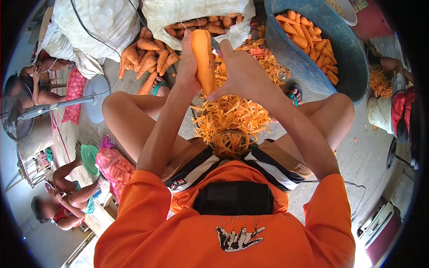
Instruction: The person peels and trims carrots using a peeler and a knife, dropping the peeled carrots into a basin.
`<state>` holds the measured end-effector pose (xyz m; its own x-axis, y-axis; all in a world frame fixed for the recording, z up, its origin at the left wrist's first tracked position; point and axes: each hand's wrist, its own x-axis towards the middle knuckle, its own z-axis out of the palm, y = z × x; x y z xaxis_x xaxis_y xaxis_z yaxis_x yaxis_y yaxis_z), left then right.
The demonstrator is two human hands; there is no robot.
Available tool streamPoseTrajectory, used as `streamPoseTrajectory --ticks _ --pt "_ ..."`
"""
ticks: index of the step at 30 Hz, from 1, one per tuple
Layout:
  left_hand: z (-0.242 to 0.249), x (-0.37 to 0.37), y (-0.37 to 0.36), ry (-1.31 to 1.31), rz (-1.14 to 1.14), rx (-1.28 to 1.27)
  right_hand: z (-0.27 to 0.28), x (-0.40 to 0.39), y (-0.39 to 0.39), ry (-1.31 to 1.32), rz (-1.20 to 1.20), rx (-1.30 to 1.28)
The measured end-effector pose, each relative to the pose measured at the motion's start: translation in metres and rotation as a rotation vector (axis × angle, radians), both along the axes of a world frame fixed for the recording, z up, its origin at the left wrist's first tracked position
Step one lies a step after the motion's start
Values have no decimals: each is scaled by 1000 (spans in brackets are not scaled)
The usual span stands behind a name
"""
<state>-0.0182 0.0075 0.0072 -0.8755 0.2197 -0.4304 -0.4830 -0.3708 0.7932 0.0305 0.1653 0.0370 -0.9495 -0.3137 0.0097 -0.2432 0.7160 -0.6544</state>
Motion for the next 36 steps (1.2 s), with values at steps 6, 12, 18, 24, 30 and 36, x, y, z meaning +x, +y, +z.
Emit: streamPoseTrajectory --ticks 6,12,18,24,30,36 --pt "-3 -2 -1 -21 2 6 2 -1 -3 -44 6 5" --pt "-9 -1 -4 -70 -4 6 6 -3 -3 -120 26 51" --pt "-9 -10 -5 -56 47 52 -8 3 -13 -107 19 51" --pt "-13 -9 -8 19 6 38 0 2 -10 -127 37 45" --pt "-10 -10 -7 -32 40 7 -13 2 -8 -83 27 24" --pt "-9 -8 -7 -40 95 -23 -17 9 -10 -49 42 52"
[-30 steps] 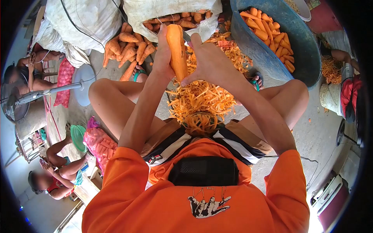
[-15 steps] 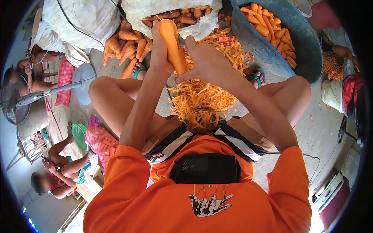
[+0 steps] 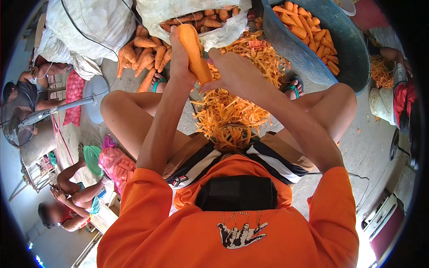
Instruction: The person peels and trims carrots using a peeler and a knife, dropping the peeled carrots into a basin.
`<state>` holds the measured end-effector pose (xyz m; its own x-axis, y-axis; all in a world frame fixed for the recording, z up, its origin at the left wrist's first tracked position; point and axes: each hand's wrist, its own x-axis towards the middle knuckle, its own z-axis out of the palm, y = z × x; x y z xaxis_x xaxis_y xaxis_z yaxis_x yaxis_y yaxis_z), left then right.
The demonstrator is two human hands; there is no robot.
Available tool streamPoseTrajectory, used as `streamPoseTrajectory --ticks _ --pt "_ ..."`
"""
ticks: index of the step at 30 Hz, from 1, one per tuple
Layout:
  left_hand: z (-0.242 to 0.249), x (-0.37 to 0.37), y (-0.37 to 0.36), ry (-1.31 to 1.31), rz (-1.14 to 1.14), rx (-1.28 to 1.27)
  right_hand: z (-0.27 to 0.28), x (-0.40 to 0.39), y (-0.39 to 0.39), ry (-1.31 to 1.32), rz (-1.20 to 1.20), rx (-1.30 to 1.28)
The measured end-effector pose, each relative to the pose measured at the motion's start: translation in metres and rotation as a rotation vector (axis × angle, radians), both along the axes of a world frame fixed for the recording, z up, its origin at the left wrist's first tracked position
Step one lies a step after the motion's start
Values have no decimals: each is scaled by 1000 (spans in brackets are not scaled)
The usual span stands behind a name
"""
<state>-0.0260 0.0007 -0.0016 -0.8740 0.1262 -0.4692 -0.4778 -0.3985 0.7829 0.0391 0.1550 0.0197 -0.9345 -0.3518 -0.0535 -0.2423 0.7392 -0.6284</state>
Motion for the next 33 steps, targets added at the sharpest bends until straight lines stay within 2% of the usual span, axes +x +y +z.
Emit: streamPoseTrajectory --ticks 8,10,12,13,14,15,16,17,19,20,21,23,25,28,29,32,33 --pt "-13 -3 -1 -10 114 9 -7 0 3 -43 15 -6" --pt "-10 -1 -7 -2 112 -1 -7 -2 13 80 94 -22" --pt "-1 0 -20 -50 -49 435 -6 -8 28 109 90 45" --pt "8 -1 -26 -52 -54 435 -3 -8 36 134 92 112" --pt "17 -2 -33 -68 -261 416 1 -6 44 133 90 112" --pt "22 -4 -39 -80 -465 394 7 -6 52 285 69 180" --pt "22 -10 -45 -88 -578 383 12 -6 59 438 49 247" --pt "21 -11 -49 -89 -577 381 12 -7 66 438 49 245" --pt "17 -12 -50 -119 -724 106 13 -11 76 492 75 270" --pt "11 -11 -42 -31 -863 10 12 -10 78 489 69 271" --pt "6 -5 -33 -33 -868 11 13 -8 76 509 74 238" --pt "-4 11 -17 -59 -817 -207 12 -6 77 531 77 209" --pt "-23 10 -9 -70 -785 -149 10 -8 81 463 96 254" --pt "-30 11 3 -13 -557 -236 2 -5 75 468 37 281" --pt "-31 8 6 -6 -555 -237 0 -5 71 475 37 281" --pt "-47 -3 12 -19 -302 -167 2 -7 56 479 -43 291" --pt "-46 -4 14 -18 -294 -169 2 -9 54 484 -59 303"
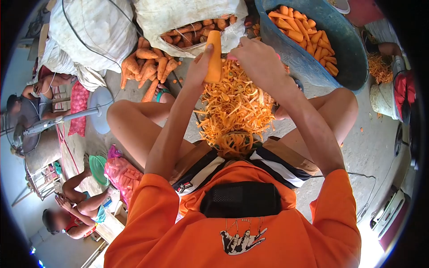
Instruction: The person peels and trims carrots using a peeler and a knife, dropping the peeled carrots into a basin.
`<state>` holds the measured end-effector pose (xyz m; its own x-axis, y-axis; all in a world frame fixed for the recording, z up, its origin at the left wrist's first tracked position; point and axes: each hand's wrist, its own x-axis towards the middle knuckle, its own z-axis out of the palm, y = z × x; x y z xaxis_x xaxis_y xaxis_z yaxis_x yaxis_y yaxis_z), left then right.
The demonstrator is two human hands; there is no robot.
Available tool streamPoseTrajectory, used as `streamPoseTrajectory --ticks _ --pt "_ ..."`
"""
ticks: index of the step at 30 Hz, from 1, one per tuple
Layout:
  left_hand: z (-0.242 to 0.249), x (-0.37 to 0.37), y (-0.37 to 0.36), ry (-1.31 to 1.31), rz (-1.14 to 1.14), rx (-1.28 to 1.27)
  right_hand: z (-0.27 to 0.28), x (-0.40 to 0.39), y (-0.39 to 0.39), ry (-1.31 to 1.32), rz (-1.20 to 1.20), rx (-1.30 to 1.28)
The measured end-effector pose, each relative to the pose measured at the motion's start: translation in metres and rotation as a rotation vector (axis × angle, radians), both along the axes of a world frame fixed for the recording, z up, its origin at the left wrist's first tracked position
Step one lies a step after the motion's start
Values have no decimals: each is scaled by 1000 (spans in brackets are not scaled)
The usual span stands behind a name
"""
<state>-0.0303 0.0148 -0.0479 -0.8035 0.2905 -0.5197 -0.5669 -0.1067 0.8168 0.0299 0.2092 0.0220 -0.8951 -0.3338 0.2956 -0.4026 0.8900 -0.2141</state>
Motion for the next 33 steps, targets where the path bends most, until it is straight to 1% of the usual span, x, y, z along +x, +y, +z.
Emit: streamPoseTrajectory --ticks 3,5,7,9,10,12,13,14,15,16,17,18,19,20,22,23,24,26,27,29,30,33 --pt "4 3 12 18 124 -20 0 0 -3 19 -19 10" --pt "-11 -1 16 34 137 -1 -2 0 -4 30 -25 14" --pt "-21 -5 23 50 147 17 -5 -2 -4 -13 -62 77" --pt "-29 -8 26 -12 175 -17 -5 -2 -4 -55 -82 77" --pt "-45 -16 22 -14 182 -16 -3 -1 -5 -95 -107 73" --pt "-76 -32 13 -75 186 -132 8 11 -5 -116 -82 38" --pt "-82 -41 5 -76 194 -127 12 13 -3 -134 -60 6" --pt "-87 -52 -6 -147 284 70 10 8 4 -132 -52 13" --pt "-89 -57 -13 -220 370 264 4 3 11 -125 -33 -126" --pt "-75 -54 -13 -222 369 260 1 -2 16 -118 -20 -270" --pt "-60 -51 -13 -116 302 294 -3 -11 20 -116 -30 -278" --pt "-40 -46 -9 -15 226 328 -7 -20 25 -288 -60 -435" --pt "-25 -41 -4 11 188 360 -9 -22 30 -458 -93 -592" --pt "-17 -38 2 5 172 363 -13 -22 29 -456 -111 -593" --pt "-3 -32 10 140 116 510 -20 -26 16 -468 -89 -694" --pt "4 -27 14 155 109 516 -19 -27 12 -590 -88 -762" --pt "4 -24 15 155 114 513 -14 -26 4 -593 -84 -763" --pt "6 -20 16 175 125 463 -4 -22 -10 -452 -136 -582" --pt "15 -13 18 105 115 500 -6 -23 -11 -452 -137 -586" --pt "20 -11 19 124 135 488 -10 -25 -12 -333 -128 -462" --pt "20 -11 19 144 157 477 -7 -25 -13 -331 -130 -462" --pt "21 -12 15 145 131 487 1 -26 -15 -403 -145 -436"
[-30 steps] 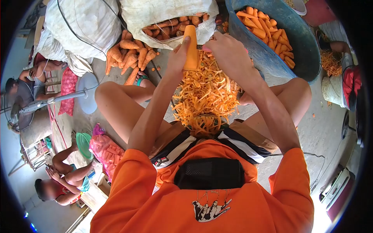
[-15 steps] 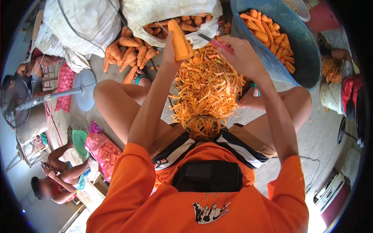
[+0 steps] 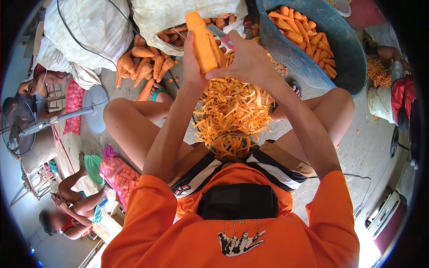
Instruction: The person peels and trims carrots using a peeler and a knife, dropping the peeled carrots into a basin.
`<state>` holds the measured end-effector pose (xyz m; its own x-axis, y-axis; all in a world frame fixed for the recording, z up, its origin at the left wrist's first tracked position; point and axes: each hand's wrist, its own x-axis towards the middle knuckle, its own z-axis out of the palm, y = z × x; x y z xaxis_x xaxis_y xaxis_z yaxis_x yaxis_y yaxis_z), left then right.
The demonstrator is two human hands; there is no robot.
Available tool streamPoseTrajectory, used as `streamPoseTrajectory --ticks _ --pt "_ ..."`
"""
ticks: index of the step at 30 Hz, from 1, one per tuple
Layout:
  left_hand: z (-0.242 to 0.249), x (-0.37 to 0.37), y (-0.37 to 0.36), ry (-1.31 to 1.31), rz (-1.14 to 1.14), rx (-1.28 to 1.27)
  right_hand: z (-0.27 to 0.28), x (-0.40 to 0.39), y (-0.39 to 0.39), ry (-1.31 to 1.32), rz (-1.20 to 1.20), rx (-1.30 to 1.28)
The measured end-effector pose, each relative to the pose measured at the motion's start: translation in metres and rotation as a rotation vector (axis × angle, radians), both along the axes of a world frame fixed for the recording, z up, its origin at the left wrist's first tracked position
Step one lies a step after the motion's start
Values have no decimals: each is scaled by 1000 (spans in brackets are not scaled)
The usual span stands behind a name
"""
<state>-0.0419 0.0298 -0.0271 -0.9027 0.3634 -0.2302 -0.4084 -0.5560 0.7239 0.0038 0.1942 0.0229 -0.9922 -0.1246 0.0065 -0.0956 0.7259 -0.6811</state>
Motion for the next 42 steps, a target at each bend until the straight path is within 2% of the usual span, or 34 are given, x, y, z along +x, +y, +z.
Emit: streamPoseTrajectory --ticks 7,9,13,17,22,24,28,30,31,33,35,40,42 --pt "9 3 -2 -24 24 -22 6 2 -4 21 17 103" --pt "10 2 0 19 93 -96 6 1 -2 -1 29 130" --pt "3 -5 -7 60 69 -85 7 3 -2 -2 39 132" --pt "0 -6 -8 60 166 -200 6 7 -9 -37 24 219" --pt "7 -7 -11 49 213 -226 -2 6 -9 -47 22 152" --pt "17 -9 -16 -2 -20 -41 3 6 -6 -82 24 131" --pt "8 -16 -15 94 -43 -159 8 8 -3 -122 43 187" --pt "4 -15 -12 57 97 -270 1 11 -4 -131 36 179" --pt "2 -14 -13 59 96 -270 -9 13 -7 -121 17 161" --pt "-1 -10 -16 -74 212 -284 -20 14 -13 -108 1 140" --pt "-5 -9 -18 -84 285 -273 -26 15 -19 -10 18 113" --pt "-5 1 -15 -139 416 -288 -29 23 -25 -84 65 15" --pt "-10 6 -11 -56 537 -305 -30 25 -26 -117 89 17"
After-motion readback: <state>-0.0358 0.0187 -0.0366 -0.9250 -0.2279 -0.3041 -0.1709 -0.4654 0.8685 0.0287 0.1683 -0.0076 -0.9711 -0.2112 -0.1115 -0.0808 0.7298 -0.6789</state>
